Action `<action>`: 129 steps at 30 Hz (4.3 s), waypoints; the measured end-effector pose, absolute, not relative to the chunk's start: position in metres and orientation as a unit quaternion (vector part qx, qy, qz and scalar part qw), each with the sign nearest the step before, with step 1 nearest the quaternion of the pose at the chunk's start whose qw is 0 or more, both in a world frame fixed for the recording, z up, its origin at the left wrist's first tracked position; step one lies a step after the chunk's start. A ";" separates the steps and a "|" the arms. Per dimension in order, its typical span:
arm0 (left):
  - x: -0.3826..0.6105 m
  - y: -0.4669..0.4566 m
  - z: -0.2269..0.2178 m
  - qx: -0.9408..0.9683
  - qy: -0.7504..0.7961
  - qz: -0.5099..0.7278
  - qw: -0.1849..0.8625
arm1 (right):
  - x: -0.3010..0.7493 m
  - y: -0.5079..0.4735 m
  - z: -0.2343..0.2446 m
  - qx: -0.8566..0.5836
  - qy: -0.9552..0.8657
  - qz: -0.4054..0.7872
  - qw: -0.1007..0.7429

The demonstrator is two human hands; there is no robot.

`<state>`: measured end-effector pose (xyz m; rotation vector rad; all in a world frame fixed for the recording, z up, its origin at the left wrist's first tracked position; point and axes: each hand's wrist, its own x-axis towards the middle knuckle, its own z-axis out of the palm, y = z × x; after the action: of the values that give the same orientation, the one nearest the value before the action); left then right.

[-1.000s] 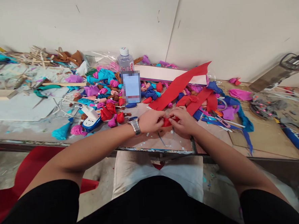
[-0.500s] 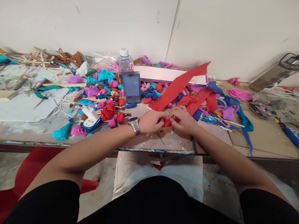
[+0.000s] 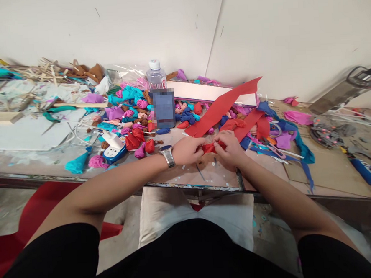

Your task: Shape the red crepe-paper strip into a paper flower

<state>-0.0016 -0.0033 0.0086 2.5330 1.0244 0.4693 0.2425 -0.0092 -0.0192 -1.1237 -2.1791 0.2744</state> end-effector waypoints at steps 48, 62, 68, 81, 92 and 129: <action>-0.001 -0.004 0.006 0.903 0.370 0.136 0.169 | 0.243 -0.006 -0.021 -0.406 -0.853 0.139 0.295; -0.001 -0.006 0.005 0.906 0.367 0.135 0.164 | 0.244 -0.006 -0.021 -0.407 -0.855 0.133 0.292; -0.001 -0.008 0.012 0.904 0.374 0.117 0.169 | 0.243 -0.005 -0.022 -0.398 -0.857 0.135 0.300; 0.000 -0.008 0.009 0.905 0.383 0.106 0.153 | 0.242 -0.006 -0.020 -0.397 -0.858 0.139 0.294; 0.000 -0.007 0.006 0.905 0.379 0.118 0.152 | 0.243 -0.005 -0.023 -0.392 -0.860 0.134 0.299; -0.001 -0.007 0.004 0.907 0.362 0.143 0.163 | 0.243 -0.004 -0.024 -0.395 -0.860 0.143 0.290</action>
<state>-0.0010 -0.0068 0.0037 2.5856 1.0316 0.4076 0.2428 -0.0037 -0.0237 -1.0543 -2.2929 0.3802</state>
